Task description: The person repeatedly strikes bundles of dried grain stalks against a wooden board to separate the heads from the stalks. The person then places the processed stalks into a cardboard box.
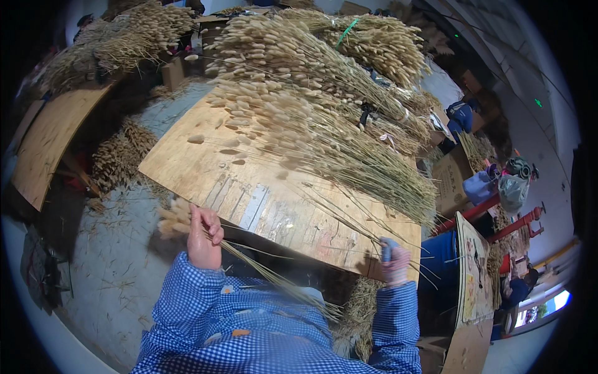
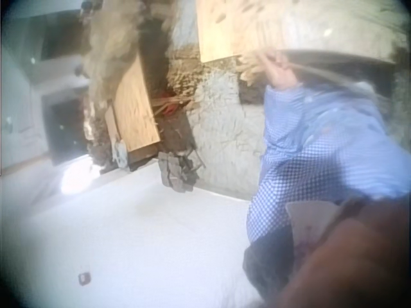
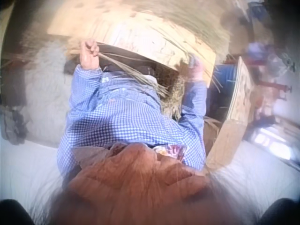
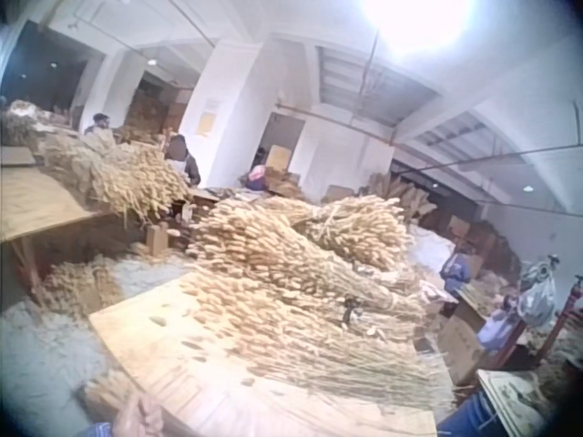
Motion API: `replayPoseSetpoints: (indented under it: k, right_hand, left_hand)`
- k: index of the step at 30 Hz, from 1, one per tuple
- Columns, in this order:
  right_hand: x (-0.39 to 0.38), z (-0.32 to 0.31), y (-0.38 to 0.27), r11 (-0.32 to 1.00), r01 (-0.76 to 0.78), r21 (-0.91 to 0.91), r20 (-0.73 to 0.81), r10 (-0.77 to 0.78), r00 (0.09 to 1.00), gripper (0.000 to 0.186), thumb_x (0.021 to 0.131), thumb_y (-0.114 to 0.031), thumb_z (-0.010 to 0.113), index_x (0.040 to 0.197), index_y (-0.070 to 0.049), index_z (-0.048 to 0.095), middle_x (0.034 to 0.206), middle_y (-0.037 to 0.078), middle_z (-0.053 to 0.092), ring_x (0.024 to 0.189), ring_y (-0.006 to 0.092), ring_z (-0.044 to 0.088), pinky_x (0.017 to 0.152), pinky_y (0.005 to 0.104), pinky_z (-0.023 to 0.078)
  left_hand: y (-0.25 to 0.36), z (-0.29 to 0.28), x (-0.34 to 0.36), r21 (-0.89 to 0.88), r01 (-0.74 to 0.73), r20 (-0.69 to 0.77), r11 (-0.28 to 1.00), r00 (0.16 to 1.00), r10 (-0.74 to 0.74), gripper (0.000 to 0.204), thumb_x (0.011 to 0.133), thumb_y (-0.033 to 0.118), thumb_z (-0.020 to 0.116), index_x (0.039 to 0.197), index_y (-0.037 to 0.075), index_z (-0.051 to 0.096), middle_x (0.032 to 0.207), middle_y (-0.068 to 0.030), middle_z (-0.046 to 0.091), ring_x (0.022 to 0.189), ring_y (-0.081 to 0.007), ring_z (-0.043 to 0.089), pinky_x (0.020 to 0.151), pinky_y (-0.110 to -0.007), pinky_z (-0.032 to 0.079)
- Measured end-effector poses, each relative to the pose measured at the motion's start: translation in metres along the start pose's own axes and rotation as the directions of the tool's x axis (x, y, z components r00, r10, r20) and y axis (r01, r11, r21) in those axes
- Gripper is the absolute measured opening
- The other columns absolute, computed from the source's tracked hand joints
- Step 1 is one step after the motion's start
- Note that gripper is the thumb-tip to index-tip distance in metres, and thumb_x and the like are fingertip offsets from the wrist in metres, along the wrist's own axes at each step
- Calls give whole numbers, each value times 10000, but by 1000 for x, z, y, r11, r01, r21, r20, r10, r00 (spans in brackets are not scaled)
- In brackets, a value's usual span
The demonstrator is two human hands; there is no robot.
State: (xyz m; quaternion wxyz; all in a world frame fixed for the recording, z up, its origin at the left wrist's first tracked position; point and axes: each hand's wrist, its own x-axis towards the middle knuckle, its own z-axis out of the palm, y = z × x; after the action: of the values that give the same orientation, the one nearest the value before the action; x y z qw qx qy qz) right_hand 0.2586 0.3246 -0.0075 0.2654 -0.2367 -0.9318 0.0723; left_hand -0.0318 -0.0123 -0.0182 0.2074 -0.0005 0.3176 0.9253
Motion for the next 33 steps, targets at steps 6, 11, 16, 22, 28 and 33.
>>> replayPoseSetpoints:
  k: [6, 11, 16, 22, 28, 33]
  right_hand:
    - [5, -65, 63, 752, -348, -561, 178, 519, 836, 302, 872, -377, 577, 869, -90, 669, 815, 168, 665, 768, 352, 637, 667, 421, 500]
    - [76, -48, 8, 955, -291, 56, 267, 267, 926, 243, 870, -267, 600, 961, -52, 669, 806, 156, 672, 763, 297, 656, 668, 377, 494]
    - [162, 55, -102, 900, 151, 409, 195, -248, 949, 233, 889, -228, 586, 1005, -42, 665, 985, 157, 663, 867, 280, 649, 751, 374, 508]
    - [208, 141, -192, 974, 216, -74, 394, -170, 903, 136, 839, -207, 599, 898, -90, 636, 924, 128, 647, 850, 336, 616, 730, 413, 501]
    - [192, 130, -184, 955, 183, 232, 134, -217, 967, 96, 827, -120, 632, 908, -69, 643, 836, 125, 657, 752, 281, 631, 669, 363, 504]
    - [145, 101, -198, 813, 14, 582, 378, -286, 881, 176, 834, -57, 635, 1002, -15, 660, 862, 120, 684, 755, 196, 636, 695, 285, 506]
  left_hand:
    - [9, -15, 15, -37, -86, -167, 996, 983, 79, 432, 1004, 426, 386, 687, 132, 398, 763, -17, 428, 683, -112, 407, 573, -229, 377]
    - [16, -23, 19, -67, 64, -17, 996, 998, -65, 462, 1009, 427, 363, 651, 136, 341, 667, 14, 360, 496, -55, 261, 406, -190, 224]
    - [8, -12, 16, -59, 116, -31, 992, 993, -118, 475, 1011, 435, 343, 642, 137, 325, 629, 23, 327, 474, -52, 220, 385, -191, 184]
    - [6, 4, 11, -56, 165, -23, 985, 986, -166, 469, 1012, 438, 337, 652, 138, 339, 622, 19, 329, 477, -52, 227, 390, -185, 183]
    - [2, 9, 16, -10, 185, -24, 983, 982, -185, 451, 1007, 450, 347, 685, 136, 359, 623, 14, 352, 489, -47, 246, 396, -181, 183]
    - [2, 12, 13, 18, 216, 20, 976, 976, -217, 337, 996, 360, 446, 1053, 39, 532, 653, 56, 337, 504, -13, 252, 405, -169, 192]
